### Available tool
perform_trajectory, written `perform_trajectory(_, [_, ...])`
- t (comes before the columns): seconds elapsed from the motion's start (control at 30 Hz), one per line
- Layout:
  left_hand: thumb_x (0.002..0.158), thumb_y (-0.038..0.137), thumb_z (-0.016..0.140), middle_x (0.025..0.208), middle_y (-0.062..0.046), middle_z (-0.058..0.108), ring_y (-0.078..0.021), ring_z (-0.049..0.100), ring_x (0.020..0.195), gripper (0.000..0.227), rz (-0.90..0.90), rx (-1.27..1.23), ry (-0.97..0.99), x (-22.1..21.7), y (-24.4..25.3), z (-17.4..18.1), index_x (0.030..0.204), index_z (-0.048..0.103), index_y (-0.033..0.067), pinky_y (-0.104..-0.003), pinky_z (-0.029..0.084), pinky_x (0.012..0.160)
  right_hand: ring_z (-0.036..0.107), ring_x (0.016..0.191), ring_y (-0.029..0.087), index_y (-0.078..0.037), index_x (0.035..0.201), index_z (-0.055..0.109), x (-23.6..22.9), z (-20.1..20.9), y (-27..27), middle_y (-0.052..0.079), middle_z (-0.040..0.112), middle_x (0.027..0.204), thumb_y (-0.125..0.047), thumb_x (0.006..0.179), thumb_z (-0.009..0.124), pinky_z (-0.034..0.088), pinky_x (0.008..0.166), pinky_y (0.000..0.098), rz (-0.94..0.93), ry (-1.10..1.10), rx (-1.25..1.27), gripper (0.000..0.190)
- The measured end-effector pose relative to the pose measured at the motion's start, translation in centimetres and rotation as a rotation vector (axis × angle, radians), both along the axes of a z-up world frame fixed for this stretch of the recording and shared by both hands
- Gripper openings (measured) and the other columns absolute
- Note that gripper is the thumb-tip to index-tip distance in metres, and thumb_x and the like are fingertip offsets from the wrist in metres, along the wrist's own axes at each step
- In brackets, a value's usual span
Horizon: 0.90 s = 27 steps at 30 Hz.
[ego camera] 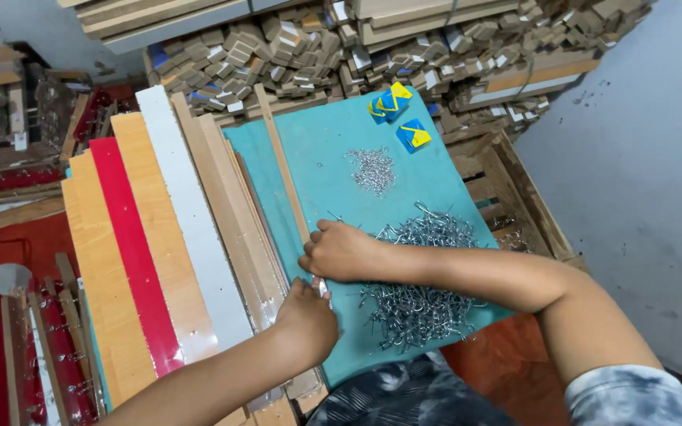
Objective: The person repeatedly picks up metal hooks and inserts them into pre-drilled holes along the edges of thin wooden strips. After completing a strip, they place it into a wooden crate and then select another strip to continue the process.
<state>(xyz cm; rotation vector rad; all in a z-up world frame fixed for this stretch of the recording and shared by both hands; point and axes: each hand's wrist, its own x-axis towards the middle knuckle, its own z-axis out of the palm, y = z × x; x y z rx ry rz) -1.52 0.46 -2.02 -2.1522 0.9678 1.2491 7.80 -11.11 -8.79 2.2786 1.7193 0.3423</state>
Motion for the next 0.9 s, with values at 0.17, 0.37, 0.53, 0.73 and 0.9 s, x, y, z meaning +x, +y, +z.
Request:
perform_trajectory(0.17, [0.113, 0.054, 0.025, 0.168, -0.019, 0.022, -0.0431, 0.017, 0.154, 0.067, -0.016, -0.013, -0.06, -0.5, 0.4, -2.6, 0.161, 0.032, 0.0091, -0.058, 0.01, 0.123, 0.072, 0.065, 0.035, -0.01, 0.093, 0.067, -1.8, -0.5, 1.7, 0.01, 0.074, 0.073, -0.031, 0.081, 0.07, 0.047, 0.085, 0.0465, -0.45, 0.466, -0.036, 0.025])
perform_trajectory(0.37, [0.11, 0.059, 0.033, 0.154, -0.014, 0.048, -0.0384, 0.038, 0.144, 0.062, 0.035, -0.106, -0.137, -0.6, 0.8, -3.6, 0.146, 0.056, 0.013, -0.055, 0.013, 0.124, 0.071, 0.067, 0.044, -0.007, 0.092, 0.065, -5.2, -2.4, 2.5, 0.016, 0.075, 0.075, -0.023, 0.094, 0.049, 0.05, 0.073, 0.053, -0.892, 0.446, 0.333, 0.023])
perform_trajectory(0.53, [0.113, 0.055, 0.023, 0.171, -0.023, 0.005, -0.0407, 0.013, 0.158, 0.077, 0.03, 0.022, -0.055, 0.1, 0.6, -0.9, 0.165, 0.007, 0.0015, -0.053, 0.007, 0.127, 0.071, 0.068, 0.037, -0.01, 0.101, 0.063, -2.6, -0.7, -0.4, 0.008, 0.075, 0.076, -0.03, 0.103, 0.055, 0.049, 0.082, 0.0572, -0.611, 0.515, 0.187, 0.021])
perform_trajectory(0.73, [0.111, 0.056, 0.028, 0.17, -0.027, 0.008, -0.0396, 0.019, 0.156, 0.079, 0.022, -0.008, -0.106, -0.2, 1.0, -2.0, 0.163, 0.011, -0.001, -0.051, 0.011, 0.125, 0.069, 0.081, 0.027, -0.029, 0.108, 0.065, -1.3, -0.4, -1.0, -0.001, 0.072, 0.093, -0.027, 0.087, 0.067, 0.048, 0.07, 0.0444, -0.238, 0.102, 0.079, 0.021])
perform_trajectory(0.9, [0.108, 0.061, 0.033, 0.168, -0.022, 0.021, -0.0378, 0.025, 0.154, 0.081, 0.033, -0.084, -0.182, -0.4, 1.8, -3.8, 0.162, 0.017, 0.0037, -0.053, 0.014, 0.125, 0.06, 0.046, 0.033, -0.012, 0.075, 0.065, -2.0, -0.9, 0.0, 0.009, 0.063, 0.052, -0.025, 0.089, 0.06, 0.043, 0.075, 0.0421, -0.361, 0.301, 0.254, 0.019])
